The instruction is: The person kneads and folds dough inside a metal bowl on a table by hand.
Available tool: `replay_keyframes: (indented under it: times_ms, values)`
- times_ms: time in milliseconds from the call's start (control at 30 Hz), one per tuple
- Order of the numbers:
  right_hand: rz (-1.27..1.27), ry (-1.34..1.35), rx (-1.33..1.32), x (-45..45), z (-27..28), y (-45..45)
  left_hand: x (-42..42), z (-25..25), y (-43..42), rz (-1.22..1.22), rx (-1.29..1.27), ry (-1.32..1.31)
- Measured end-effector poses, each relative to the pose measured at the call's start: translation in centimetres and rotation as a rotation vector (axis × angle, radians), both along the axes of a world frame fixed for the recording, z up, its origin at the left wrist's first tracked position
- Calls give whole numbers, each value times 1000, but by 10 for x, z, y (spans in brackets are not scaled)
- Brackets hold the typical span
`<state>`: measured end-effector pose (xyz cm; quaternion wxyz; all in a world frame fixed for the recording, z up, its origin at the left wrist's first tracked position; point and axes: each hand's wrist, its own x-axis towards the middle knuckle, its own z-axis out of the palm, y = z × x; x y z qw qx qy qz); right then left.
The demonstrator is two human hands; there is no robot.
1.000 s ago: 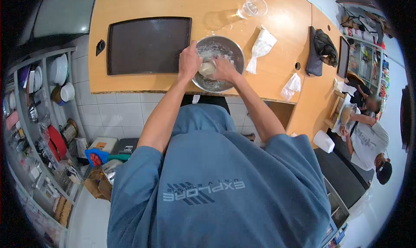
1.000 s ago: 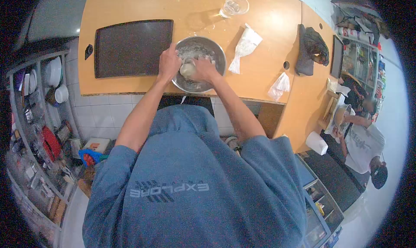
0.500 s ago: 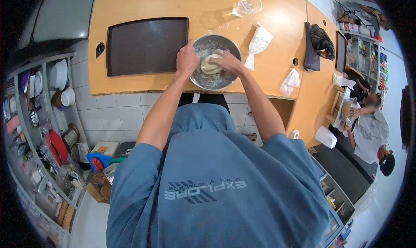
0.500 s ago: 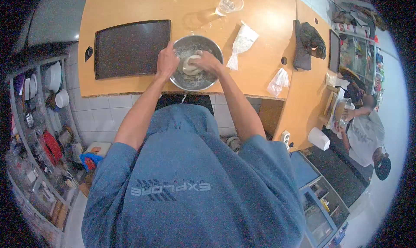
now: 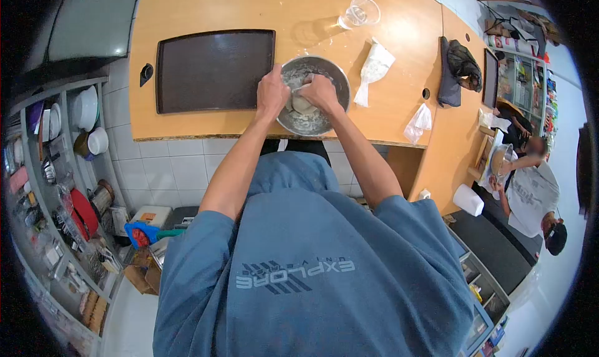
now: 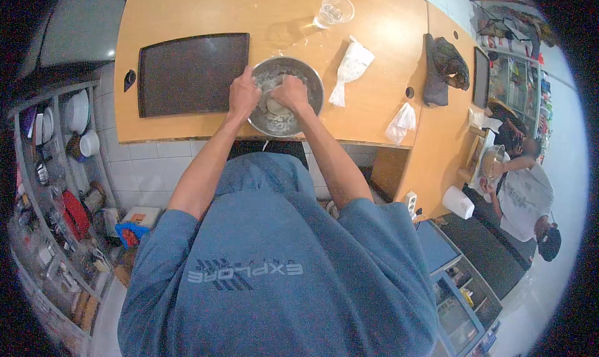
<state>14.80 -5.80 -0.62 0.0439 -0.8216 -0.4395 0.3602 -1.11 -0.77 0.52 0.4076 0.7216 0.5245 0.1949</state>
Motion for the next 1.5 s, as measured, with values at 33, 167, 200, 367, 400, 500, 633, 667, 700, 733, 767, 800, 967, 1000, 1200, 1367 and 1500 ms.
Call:
replay_keyframes:
  times_ms: [33,167,200,367,400,500,633,667,700,733,767,800,967,1000,1200,1367,1500]
  values:
    - [-10,-23,39,-1,2,-2,-1,-1,0,1,17,-17]
    - [-11,43,-16,-2,23,0,-2,-1,-1,16,-31,-8]
    - [1,61,-41,-1,20,1,-3,1,0,22,-25,-14]
    - [101,-109,112,-25,27,-8,2,-6,-1,13,5,-20]
    - [68,-169,154,-35,26,-10,3,-6,0,10,4,-27]
    - [91,-293,292,-51,16,-18,5,-4,1,20,-4,-44]
    - [135,-360,455,-50,-8,-28,4,-2,1,9,-47,-29]
    - [153,-375,483,-47,-11,-27,5,-3,2,-5,-64,-18]
    - [162,-373,494,-42,-14,-24,5,-3,4,-9,-33,-26]
    - [173,-370,505,-37,-17,-22,5,-3,5,-10,-2,-33]
    - [187,-361,510,-34,-22,-23,4,-4,3,-8,22,-36]
    - [176,-350,477,-32,-24,-19,4,-4,4,-3,18,-21]
    - [119,-320,406,-28,-24,-13,6,1,3,-22,-33,10]
    - [94,-308,473,-26,-29,-12,6,1,3,-17,-13,-4]
    - [-146,313,245,14,1,-3,7,-1,-2,16,7,-16]
    - [-57,125,262,4,3,-9,7,-1,-2,17,-2,-13]
    - [164,-201,559,-27,-8,-30,7,4,-3,14,-11,7]
